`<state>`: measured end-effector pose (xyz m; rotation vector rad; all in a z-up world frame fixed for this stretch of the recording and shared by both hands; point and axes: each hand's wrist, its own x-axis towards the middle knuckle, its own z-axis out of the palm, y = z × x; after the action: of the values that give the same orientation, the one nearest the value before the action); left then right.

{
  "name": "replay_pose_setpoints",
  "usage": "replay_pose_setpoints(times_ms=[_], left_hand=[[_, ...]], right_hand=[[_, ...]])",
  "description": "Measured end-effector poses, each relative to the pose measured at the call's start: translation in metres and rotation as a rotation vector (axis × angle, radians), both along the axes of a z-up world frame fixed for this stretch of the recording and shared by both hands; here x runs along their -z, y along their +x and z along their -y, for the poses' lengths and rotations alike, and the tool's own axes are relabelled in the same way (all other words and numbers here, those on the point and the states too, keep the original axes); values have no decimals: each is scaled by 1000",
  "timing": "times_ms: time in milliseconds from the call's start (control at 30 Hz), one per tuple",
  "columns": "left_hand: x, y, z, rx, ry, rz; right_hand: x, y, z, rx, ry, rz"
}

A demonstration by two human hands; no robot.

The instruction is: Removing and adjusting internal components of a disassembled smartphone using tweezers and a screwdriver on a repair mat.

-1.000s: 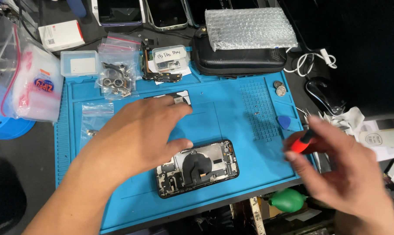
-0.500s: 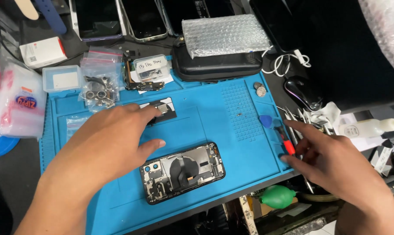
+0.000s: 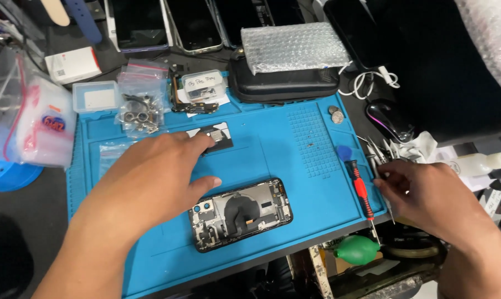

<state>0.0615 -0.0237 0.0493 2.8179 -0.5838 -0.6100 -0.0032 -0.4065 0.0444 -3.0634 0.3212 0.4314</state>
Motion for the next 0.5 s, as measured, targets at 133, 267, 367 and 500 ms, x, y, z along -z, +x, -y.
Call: replay_pose_setpoints(times_ms=[133, 267, 367, 500], left_hand=[[-3, -3, 1, -21, 15, -38], [-2, -4, 5, 13, -75, -30], [0, -6, 9, 55, -112, -61], [5, -5, 7, 46, -59, -106]], right_hand=[[-3, 5, -5, 16, 20, -35], [5, -4, 18, 63, 59, 146], [-3, -19, 17, 10, 410, 424], [-6, -45, -14, -238, 940, 573]])
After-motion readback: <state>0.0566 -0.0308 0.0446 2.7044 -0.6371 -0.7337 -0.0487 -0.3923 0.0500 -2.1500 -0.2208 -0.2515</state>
